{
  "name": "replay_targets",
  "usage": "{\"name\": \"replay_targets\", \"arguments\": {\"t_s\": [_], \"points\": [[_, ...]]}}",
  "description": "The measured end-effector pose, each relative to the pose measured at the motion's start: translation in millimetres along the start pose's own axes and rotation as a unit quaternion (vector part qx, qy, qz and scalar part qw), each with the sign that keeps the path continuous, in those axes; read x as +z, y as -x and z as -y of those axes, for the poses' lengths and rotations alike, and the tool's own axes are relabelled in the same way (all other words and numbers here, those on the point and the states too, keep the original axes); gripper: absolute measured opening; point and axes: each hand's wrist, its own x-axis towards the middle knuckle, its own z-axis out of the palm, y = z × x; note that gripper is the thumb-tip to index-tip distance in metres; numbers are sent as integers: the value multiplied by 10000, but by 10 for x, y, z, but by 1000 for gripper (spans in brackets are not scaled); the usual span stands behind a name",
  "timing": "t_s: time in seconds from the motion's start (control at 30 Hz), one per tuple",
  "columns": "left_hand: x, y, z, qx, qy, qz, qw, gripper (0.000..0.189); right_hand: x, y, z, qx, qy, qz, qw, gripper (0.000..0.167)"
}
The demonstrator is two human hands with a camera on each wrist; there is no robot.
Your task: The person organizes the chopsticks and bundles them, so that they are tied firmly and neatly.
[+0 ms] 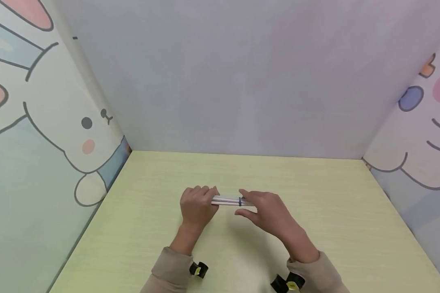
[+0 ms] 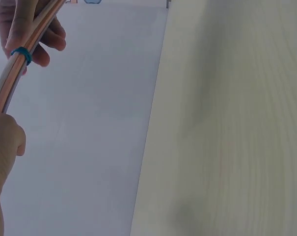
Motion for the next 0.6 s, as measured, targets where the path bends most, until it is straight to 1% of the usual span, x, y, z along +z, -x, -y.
{"name": "replay_targets", "arguments": {"t_s": [0.17,0.23,0.43,0.53,0.6], "points": [[-10,-4,24,-102,31,-36,9999,25,3,3,-45,-306,-261,-230,9989,31],[-14,-4,12,-127,51,-32,9999,24,9,-6,-49,-391,-243,-293,9985,26],[-23,2,-51,-220,40,9,9998,20,45,-49,-16,-506,-55,-505,9974,28],[-14,5,-76,-260,45,-18,9997,19,65,-67,9,-490,-24,-613,9969,31],[-6,2,-94,-234,52,-57,9997,20,77,-75,26,-464,-11,-610,9971,31]]}}
